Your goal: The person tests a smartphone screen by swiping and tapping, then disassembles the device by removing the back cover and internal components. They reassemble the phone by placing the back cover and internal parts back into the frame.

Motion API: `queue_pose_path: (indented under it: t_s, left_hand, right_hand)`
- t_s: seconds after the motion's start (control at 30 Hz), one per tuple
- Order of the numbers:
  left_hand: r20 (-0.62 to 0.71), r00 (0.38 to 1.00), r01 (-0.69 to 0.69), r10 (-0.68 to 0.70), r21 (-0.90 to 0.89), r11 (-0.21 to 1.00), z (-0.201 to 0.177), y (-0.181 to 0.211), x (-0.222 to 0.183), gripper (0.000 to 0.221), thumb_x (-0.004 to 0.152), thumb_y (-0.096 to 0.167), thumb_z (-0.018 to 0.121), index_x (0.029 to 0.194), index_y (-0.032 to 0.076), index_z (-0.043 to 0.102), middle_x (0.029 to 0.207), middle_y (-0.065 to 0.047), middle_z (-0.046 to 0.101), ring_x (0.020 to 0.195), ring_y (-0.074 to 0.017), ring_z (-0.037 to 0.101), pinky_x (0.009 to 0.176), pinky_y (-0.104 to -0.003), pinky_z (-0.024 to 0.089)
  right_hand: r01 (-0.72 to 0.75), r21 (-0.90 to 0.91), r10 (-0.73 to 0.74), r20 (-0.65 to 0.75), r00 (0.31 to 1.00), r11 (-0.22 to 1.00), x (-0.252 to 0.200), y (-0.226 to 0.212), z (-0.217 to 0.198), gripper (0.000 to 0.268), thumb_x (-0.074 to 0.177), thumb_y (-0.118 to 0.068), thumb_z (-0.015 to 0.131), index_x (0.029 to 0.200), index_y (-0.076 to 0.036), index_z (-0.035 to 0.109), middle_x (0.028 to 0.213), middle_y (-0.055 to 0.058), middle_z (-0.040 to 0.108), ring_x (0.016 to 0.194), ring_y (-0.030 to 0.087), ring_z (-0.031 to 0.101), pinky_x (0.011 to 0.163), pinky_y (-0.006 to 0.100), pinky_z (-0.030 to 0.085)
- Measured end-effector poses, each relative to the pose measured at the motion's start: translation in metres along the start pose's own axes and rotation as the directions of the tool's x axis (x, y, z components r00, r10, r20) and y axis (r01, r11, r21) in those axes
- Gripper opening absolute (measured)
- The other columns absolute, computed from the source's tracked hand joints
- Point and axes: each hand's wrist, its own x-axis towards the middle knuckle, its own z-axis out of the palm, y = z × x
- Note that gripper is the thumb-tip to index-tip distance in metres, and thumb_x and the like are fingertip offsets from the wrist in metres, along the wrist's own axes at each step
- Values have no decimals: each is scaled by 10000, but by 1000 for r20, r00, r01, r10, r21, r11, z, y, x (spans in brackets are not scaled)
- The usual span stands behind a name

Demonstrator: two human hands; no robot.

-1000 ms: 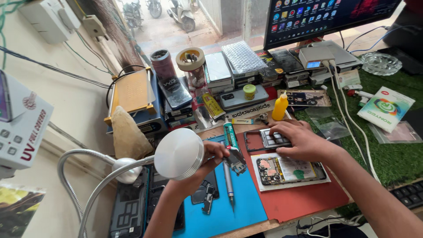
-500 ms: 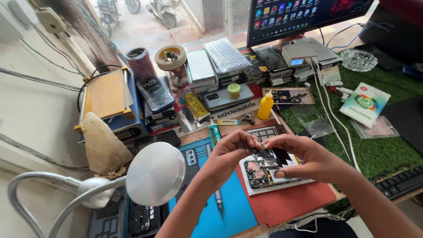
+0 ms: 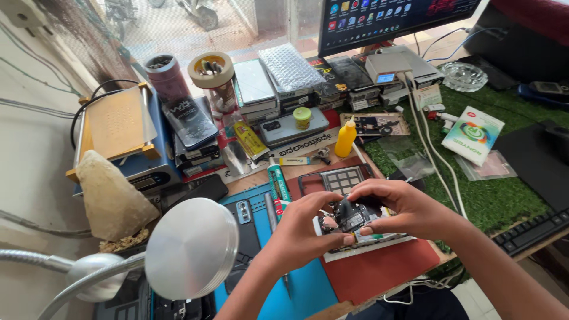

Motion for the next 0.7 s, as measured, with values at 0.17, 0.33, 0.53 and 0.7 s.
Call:
queue_pose_path:
  t_s: [0.17,0.33,0.53,0.7]
  left_hand:
    - [-24,998,-59,62,101,993,5,-2,-8,656,688,266,892,1249,10,667,1246,-170,694,1176,-341,665,994,-415,544]
    - [-51,982,-158,184,329,931,14,-4,-15,583,675,245,831,1190,9,693,1209,-152,695,1165,-356,617,1031,-441,501]
    - [-108,977,-114,182,456,883,24,-18,-17,500,650,303,784,1082,56,737,1150,-87,706,1151,-308,591,1000,-450,477]
    - [-88,981,-109,172,487,867,25,-20,-17,496,617,305,781,1063,90,750,1109,-58,704,1149,-294,578,990,-465,448]
  right_hand:
    - [64,-252,-84,-66,994,966,-11,2,13,611,703,-116,893,1264,-25,669,1288,72,665,1205,169,637,1009,332,504]
    - [-36,47,47,-275,960,998,-25,23,31,457,769,-57,818,1207,9,705,1305,78,616,1159,158,636,904,322,565]
    - [-57,-136,-9,-440,898,989,-24,31,46,379,765,-32,787,1139,4,738,1301,52,604,948,108,656,725,268,575]
    - [-31,-244,-110,-542,833,969,-26,33,55,270,806,-48,759,1072,-4,746,1241,41,667,930,85,667,722,248,566]
